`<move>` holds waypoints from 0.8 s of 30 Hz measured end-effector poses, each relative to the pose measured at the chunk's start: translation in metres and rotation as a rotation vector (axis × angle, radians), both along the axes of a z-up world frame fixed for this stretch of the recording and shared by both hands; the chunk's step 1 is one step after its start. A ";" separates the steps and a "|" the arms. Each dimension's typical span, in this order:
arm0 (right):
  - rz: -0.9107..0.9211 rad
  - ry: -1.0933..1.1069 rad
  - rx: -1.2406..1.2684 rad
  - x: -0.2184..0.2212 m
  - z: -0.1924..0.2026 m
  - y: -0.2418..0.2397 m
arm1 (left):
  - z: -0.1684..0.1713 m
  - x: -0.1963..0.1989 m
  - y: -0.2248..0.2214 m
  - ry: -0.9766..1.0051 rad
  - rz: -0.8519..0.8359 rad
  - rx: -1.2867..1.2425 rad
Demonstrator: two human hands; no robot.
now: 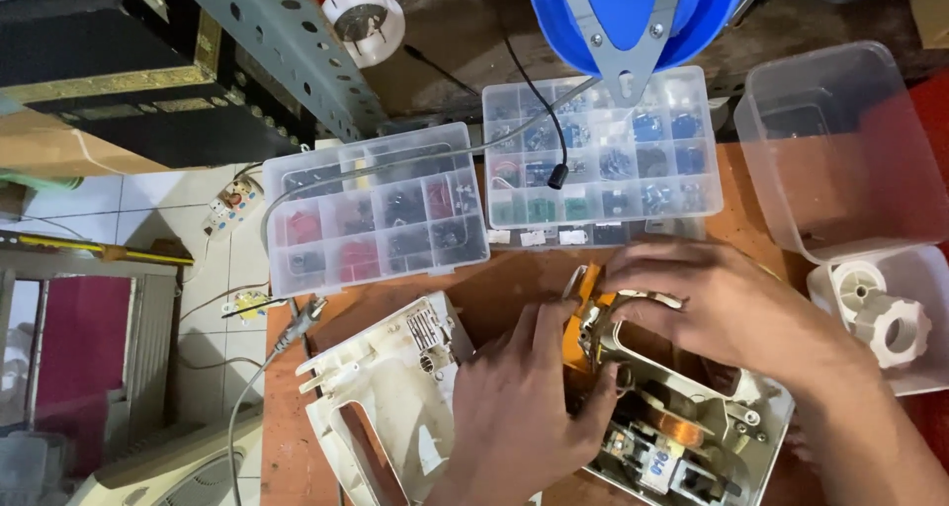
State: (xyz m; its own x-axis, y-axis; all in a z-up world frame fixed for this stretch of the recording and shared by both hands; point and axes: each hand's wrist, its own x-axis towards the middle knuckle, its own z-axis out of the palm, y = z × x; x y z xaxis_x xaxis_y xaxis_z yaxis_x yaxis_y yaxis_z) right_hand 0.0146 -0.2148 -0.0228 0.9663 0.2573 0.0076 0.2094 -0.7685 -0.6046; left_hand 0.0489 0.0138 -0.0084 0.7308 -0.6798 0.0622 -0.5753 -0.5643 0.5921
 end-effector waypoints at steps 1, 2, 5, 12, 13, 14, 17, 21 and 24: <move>0.036 -0.043 0.071 0.002 -0.002 -0.003 | 0.000 0.000 0.000 -0.004 0.003 -0.005; 0.033 -0.045 0.070 0.004 -0.002 -0.005 | -0.001 0.000 -0.001 -0.006 0.000 -0.006; 0.051 -0.011 0.095 0.007 -0.008 -0.008 | -0.003 0.000 -0.001 0.028 0.004 0.051; 0.041 -0.021 0.039 0.003 -0.019 -0.015 | -0.001 -0.002 -0.002 0.013 0.038 0.017; 0.024 -0.003 -0.024 0.001 -0.020 -0.017 | 0.000 -0.001 -0.003 0.009 0.037 0.007; 0.021 -0.004 -0.024 0.001 -0.018 -0.015 | -0.002 -0.001 -0.003 0.008 0.035 0.006; 0.007 0.005 0.015 -0.002 -0.015 -0.011 | -0.003 -0.002 -0.003 0.027 0.032 0.051; -0.127 0.260 -0.057 -0.004 -0.012 -0.010 | -0.002 -0.001 -0.003 0.010 0.021 0.024; -0.076 0.182 0.060 0.000 -0.009 -0.011 | 0.002 0.000 -0.002 -0.014 -0.009 0.021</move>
State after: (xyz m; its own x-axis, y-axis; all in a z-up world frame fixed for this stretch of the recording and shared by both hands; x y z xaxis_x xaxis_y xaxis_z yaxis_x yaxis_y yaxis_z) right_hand 0.0145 -0.2257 -0.0316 0.9698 0.1878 -0.1555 0.0353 -0.7392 -0.6725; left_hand 0.0486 0.0118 -0.0062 0.7236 -0.6878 0.0582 -0.5887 -0.5709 0.5724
